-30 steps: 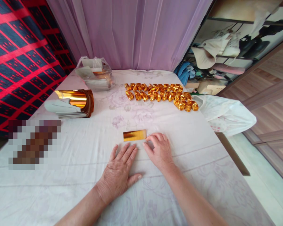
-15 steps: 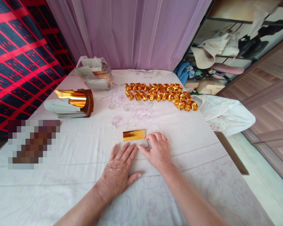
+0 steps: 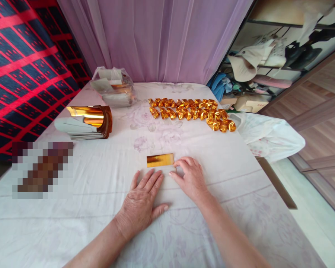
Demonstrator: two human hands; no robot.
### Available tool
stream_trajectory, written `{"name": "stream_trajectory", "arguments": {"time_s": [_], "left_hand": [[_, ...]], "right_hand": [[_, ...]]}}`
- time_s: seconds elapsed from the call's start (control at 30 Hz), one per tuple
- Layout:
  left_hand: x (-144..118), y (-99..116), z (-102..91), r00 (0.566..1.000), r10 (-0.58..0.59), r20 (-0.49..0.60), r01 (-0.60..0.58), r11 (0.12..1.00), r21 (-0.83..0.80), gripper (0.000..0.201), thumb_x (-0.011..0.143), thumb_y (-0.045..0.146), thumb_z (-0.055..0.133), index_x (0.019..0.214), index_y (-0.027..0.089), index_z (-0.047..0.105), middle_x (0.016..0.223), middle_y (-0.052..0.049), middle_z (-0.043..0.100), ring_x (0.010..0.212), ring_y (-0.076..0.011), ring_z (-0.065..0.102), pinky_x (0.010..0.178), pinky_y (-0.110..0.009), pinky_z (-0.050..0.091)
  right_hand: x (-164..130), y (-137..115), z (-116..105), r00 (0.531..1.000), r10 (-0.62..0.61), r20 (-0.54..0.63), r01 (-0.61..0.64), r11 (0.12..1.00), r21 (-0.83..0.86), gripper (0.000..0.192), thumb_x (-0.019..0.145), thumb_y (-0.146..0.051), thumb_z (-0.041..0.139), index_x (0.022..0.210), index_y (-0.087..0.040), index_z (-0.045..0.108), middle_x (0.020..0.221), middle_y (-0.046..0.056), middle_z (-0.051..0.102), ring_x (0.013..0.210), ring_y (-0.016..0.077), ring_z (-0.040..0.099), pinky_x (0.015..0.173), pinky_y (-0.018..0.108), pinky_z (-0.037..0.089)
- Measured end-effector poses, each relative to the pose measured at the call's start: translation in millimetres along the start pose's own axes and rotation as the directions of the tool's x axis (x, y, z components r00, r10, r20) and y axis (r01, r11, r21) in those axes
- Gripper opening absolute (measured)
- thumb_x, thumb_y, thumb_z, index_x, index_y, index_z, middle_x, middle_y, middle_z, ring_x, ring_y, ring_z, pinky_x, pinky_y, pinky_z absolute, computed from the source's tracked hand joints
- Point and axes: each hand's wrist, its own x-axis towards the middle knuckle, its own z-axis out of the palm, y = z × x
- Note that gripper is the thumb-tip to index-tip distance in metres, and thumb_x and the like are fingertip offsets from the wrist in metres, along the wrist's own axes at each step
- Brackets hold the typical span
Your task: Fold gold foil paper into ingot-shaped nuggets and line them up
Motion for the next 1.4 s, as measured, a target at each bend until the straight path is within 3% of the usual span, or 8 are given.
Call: {"name": "stream_trajectory", "arguments": {"time_s": [0.4, 0.6, 0.67, 0.83, 1.13, 1.4], "left_hand": [[0, -1, 1.4, 1.000, 0.004, 0.006, -0.004, 1.000, -0.011, 0.075, 0.092, 0.063, 0.044, 0.147, 0.012, 0.040, 0.146, -0.014, 0.049, 0.137, -0.0322, 0.040, 0.118, -0.054, 0.013], [0, 0, 2.0, 1.000, 0.001, -0.007, -0.001, 1.000, -0.009, 0.075, 0.091, 0.064, 0.044, 0.146, 0.012, 0.041, 0.146, -0.014, 0.049, 0.136, -0.0321, 0.041, 0.118, -0.055, 0.013], [0, 0, 2.4, 1.000, 0.002, -0.013, -0.002, 1.000, -0.009, 0.075, 0.091, 0.064, 0.044, 0.145, 0.011, 0.041, 0.146, -0.014, 0.050, 0.137, -0.0320, 0.040, 0.118, -0.054, 0.012], [0, 0, 3.8, 0.999, 0.004, -0.032, -0.004, 1.000, -0.008, 0.073, 0.092, 0.063, 0.044, 0.143, 0.011, 0.044, 0.145, -0.014, 0.050, 0.137, -0.0315, 0.039, 0.119, -0.052, 0.009], [2, 1, 3.1, 1.000, -0.017, -0.012, 0.017, 0.999, -0.029, 0.069, 0.091, 0.061, 0.046, 0.143, 0.016, 0.045, 0.143, -0.014, 0.052, 0.135, -0.0322, 0.040, 0.117, -0.057, 0.009], [7, 2, 2.4, 0.999, -0.053, -0.008, 0.052, 0.997, -0.054, 0.065, 0.090, 0.063, 0.048, 0.138, 0.019, 0.052, 0.138, -0.012, 0.055, 0.130, -0.0320, 0.045, 0.117, -0.060, 0.007]], "right_hand": [[2, 26, -5, 0.990, -0.138, 0.036, 0.127, 0.970, 0.207, 0.017, 0.082, -0.016, 0.062, 0.095, -0.025, 0.069, 0.102, 0.005, 0.067, 0.100, 0.0227, 0.061, 0.089, 0.041, 0.048], [2, 16, -8, 0.972, -0.124, -0.201, 0.179, 0.942, 0.285, 0.018, 0.092, -0.017, 0.050, 0.099, -0.023, 0.065, 0.096, 0.006, 0.068, 0.093, 0.0192, 0.065, 0.084, 0.035, 0.053], [1, 7, -6, 0.965, -0.129, -0.226, 0.190, 0.943, 0.273, 0.018, 0.094, -0.017, 0.048, 0.099, -0.023, 0.065, 0.092, 0.006, 0.067, 0.088, 0.0182, 0.065, 0.080, 0.032, 0.054], [1, -7, 7, 0.968, -0.228, -0.101, 0.246, 0.943, 0.224, 0.019, 0.093, -0.014, 0.048, 0.096, -0.022, 0.065, 0.090, 0.005, 0.069, 0.086, 0.0188, 0.065, 0.079, 0.031, 0.054], [1, -6, 10, 0.990, -0.137, 0.031, 0.126, 0.963, 0.237, 0.019, 0.086, -0.010, 0.052, 0.093, -0.022, 0.064, 0.091, 0.005, 0.068, 0.086, 0.0191, 0.065, 0.079, 0.031, 0.052], [2, -6, 11, 0.991, -0.127, 0.053, 0.111, 0.967, 0.231, 0.018, 0.086, -0.011, 0.053, 0.092, -0.023, 0.065, 0.091, 0.004, 0.068, 0.086, 0.0192, 0.064, 0.080, 0.032, 0.051]]}}
